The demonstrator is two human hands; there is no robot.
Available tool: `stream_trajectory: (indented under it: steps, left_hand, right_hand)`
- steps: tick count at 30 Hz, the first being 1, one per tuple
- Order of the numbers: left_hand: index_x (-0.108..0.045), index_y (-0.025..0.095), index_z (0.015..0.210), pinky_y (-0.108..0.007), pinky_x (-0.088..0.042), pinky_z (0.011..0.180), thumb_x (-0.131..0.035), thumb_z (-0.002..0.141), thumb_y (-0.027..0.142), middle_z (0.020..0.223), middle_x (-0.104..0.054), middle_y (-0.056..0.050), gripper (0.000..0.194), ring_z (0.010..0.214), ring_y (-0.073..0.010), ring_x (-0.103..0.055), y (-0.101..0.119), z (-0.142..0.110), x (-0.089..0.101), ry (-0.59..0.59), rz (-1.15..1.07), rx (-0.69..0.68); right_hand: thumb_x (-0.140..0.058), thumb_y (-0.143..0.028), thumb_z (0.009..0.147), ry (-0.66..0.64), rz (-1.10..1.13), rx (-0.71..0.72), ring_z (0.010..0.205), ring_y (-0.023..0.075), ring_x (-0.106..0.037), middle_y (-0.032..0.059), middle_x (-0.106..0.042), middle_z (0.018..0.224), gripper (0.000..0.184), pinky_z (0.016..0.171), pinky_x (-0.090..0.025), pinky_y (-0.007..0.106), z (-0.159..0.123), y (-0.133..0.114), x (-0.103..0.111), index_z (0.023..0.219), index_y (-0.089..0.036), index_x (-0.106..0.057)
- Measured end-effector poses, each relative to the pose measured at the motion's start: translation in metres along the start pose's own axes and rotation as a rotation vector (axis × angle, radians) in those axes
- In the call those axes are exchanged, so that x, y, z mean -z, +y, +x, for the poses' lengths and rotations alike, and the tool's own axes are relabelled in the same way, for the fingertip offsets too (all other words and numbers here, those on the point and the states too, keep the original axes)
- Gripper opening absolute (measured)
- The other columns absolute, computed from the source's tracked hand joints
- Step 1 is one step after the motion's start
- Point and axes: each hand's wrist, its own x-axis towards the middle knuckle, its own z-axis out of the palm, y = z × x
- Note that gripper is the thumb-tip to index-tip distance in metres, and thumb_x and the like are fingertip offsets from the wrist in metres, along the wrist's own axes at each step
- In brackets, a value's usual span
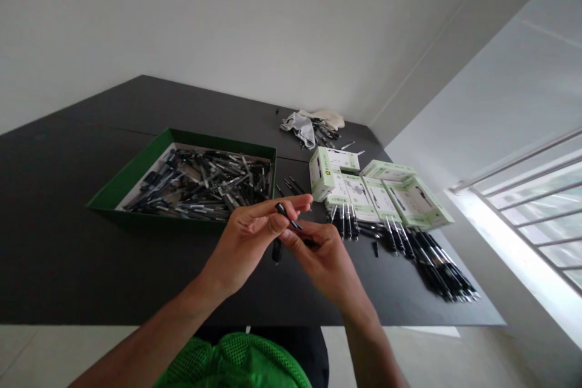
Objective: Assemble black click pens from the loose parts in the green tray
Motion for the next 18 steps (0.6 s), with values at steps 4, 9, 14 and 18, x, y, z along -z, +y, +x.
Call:
stream_trajectory:
  steps: [4, 9, 14, 18]
  left_hand:
    - [-0.071, 0.021, 0.089, -0.029, -0.052, 0.091, -0.072, 0.098, 0.047, 0.091, -0.067, -0.003, 0.028, 0.094, -0.0188, -0.063, -0.004, -0.006, -0.004, 0.056, 0.01, 0.017]
    - [-0.062, 0.021, 0.089, -0.025, -0.048, 0.079, -0.066, 0.101, 0.049, 0.087, -0.051, -0.001, 0.031, 0.084, -0.0162, -0.05, -0.004, -0.005, -0.008, 0.189, -0.064, 0.028]
    - [-0.061, 0.021, 0.088, -0.023, -0.046, 0.074, -0.071, 0.097, 0.048, 0.086, -0.048, 0.0, 0.031, 0.079, -0.015, -0.046, 0.002, -0.002, -0.006, 0.226, -0.076, 0.013]
    - [-0.062, 0.02, 0.087, -0.022, -0.045, 0.067, -0.071, 0.096, 0.049, 0.082, -0.047, 0.0, 0.031, 0.073, -0.0134, -0.043, 0.007, 0.0, -0.002, 0.219, -0.053, 0.008]
  right_hand:
    - [-0.074, -0.05, 0.089, 0.118, -0.22, -0.03, 0.054, 0.0095, -0.032, -0.0042, -0.045, 0.057, 0.04, 0.051, -0.023, 0.026, 0.006, -0.002, -0.014, 0.069, -0.017, -0.066]
    - [-0.072, -0.037, 0.088, 0.216, -0.473, -0.021, 0.051, 0.0101, -0.034, -0.0051, -0.048, 0.057, 0.026, 0.053, -0.022, 0.027, 0.009, -0.006, -0.024, 0.071, -0.022, -0.059]
    - [-0.071, -0.029, 0.086, 0.248, -0.503, 0.0, 0.05, 0.011, -0.037, -0.0058, -0.051, 0.058, 0.021, 0.053, -0.024, 0.027, 0.014, -0.005, -0.035, 0.074, -0.024, -0.055]
    - [-0.073, -0.026, 0.085, 0.213, -0.403, 0.034, 0.052, 0.0099, -0.037, -0.0065, -0.052, 0.061, 0.026, 0.054, -0.026, 0.026, 0.018, -0.007, -0.038, 0.072, -0.023, -0.051]
